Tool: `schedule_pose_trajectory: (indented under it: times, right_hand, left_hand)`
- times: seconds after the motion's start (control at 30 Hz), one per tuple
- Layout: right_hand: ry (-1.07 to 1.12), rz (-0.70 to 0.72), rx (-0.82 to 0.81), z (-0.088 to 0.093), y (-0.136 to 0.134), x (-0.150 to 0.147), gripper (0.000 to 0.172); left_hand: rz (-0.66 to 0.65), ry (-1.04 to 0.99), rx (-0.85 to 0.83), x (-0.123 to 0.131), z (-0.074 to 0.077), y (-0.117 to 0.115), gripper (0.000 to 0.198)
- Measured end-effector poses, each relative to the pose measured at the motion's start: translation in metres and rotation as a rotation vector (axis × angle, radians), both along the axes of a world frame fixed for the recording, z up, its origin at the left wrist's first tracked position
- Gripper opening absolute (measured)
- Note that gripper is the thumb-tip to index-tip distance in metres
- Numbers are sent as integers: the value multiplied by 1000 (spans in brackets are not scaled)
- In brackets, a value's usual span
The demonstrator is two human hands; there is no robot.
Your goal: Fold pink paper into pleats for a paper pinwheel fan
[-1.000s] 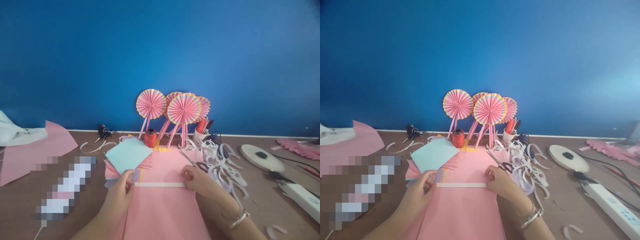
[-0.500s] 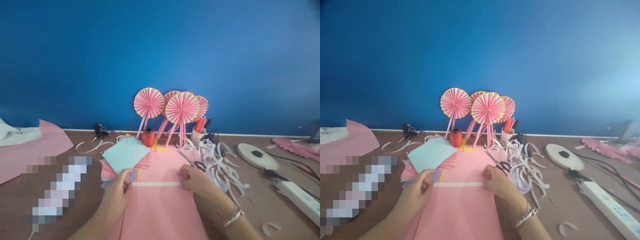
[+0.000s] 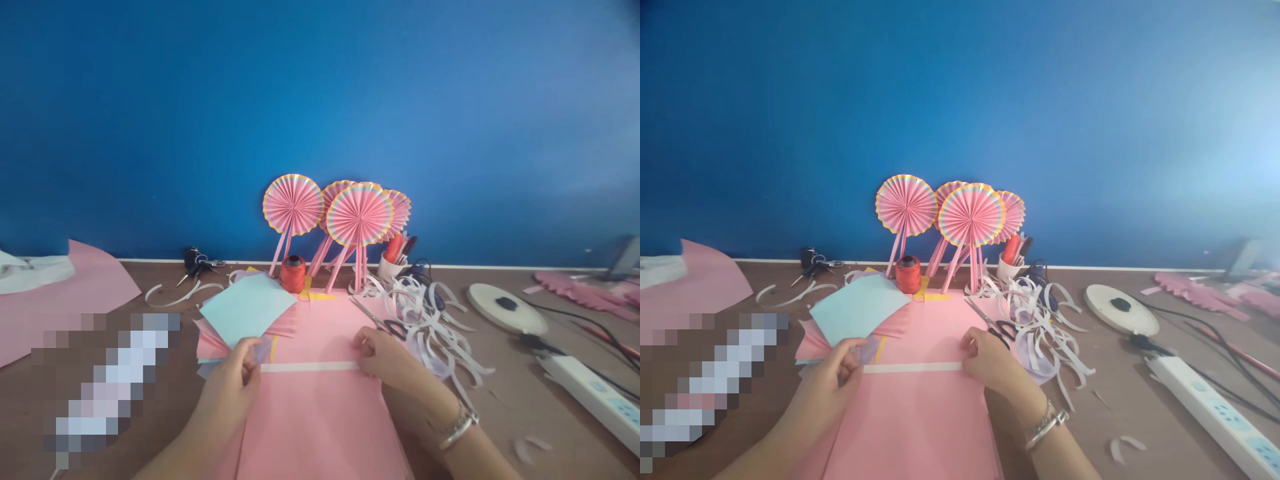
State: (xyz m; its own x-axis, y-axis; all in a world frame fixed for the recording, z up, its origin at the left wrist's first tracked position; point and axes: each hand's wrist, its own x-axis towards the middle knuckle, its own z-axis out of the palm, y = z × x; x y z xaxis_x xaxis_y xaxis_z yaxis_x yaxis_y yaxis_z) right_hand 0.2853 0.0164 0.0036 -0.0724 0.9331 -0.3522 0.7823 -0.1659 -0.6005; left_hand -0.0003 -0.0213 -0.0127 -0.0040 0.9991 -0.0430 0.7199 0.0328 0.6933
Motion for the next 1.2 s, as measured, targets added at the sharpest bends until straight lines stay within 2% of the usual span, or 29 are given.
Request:
schedule_pose_trajectory:
  times: [0.33,0.63,0.87,1.2]
  right_hand:
    - [-113,-2,39,4,-2,-5,34]
    - [-212,16,96,-3,-5,-7,41]
    - [-326,-8,104,3,-7,-7,36]
    - [-46,-30,-21,10,-3,13,34]
  left_hand:
    - [-23,22,7,0,-1,0,35]
    - [-53,75,19,1,-1,-1,37]
    - [-90,140,62,3,1,-2,38]
    - [-122,164,130,3,-2,-1,38]
